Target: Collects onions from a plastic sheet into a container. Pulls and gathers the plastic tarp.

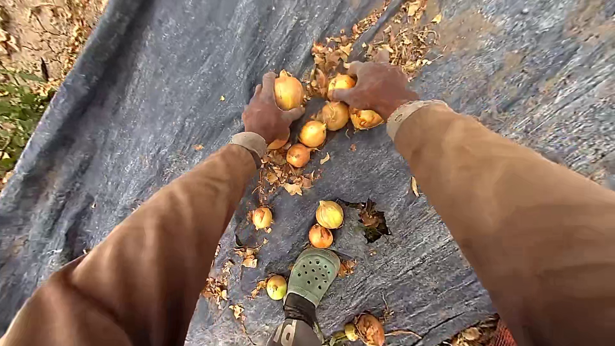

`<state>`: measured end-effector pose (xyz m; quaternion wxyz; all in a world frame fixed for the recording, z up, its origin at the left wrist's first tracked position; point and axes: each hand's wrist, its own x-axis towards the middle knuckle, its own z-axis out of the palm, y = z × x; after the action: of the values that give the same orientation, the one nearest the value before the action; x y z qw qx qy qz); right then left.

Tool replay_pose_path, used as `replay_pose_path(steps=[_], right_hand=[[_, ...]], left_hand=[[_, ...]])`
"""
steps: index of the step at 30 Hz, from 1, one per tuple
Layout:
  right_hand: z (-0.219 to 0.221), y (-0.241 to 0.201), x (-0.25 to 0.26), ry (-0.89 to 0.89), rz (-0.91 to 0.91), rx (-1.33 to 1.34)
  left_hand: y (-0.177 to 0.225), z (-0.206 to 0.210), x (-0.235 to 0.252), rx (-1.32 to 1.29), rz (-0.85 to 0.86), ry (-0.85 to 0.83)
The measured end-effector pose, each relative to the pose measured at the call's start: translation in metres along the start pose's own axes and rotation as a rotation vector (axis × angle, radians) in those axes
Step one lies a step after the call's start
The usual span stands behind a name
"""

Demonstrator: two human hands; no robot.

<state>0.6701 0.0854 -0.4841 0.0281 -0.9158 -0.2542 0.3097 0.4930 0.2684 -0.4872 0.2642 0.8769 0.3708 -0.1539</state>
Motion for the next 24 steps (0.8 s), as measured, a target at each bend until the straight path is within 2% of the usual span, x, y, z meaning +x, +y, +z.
replay_pose_path(steps=[2,4,5,7,9,12,15,19,21,24], right_hand=[[0.014,-0.004,-0.02,0.009,-0.039,0.026],[0.03,-0.011,-0.04,0.029,-0.088,0.028],[0.035,-0.015,-0.049,0.028,-0.114,0.02],[0.044,-0.021,-0.063,0.006,-0.142,-0.005],[0.051,-0.021,-0.075,0.008,-0.187,-0.054],[0.061,-0.02,-0.095,0.026,-0.242,-0.055],[0.068,-0.02,-0.108,0.062,-0.265,-0.068],[0.073,-0.02,-0.12,0.086,-0.183,-0.008],[0.075,-0.011,-0.124,0.045,-0.139,0.164],[0.077,0.0,-0.141,-0.113,-0.133,0.741]], left_hand=[[-0.001,-0.004,-0.006,-0.343,-0.061,-0.078],[0.001,-0.009,-0.024,-0.683,-0.158,-0.262],[0.002,-0.012,-0.036,-0.767,-0.175,-0.367],[0.002,-0.012,-0.061,-0.768,-0.123,-0.498],[-0.005,-0.006,-0.084,-0.721,-0.074,-0.52],[-0.027,0.007,-0.121,-0.762,-0.088,-0.498],[-0.038,0.026,-0.154,-0.933,-0.186,-0.5],[-0.021,0.036,-0.17,-1.184,-0.424,-0.442],[-0.016,0.037,-0.167,-1.301,-0.488,-0.426],[-0.017,0.037,-0.164,-1.389,-0.501,-0.459]])
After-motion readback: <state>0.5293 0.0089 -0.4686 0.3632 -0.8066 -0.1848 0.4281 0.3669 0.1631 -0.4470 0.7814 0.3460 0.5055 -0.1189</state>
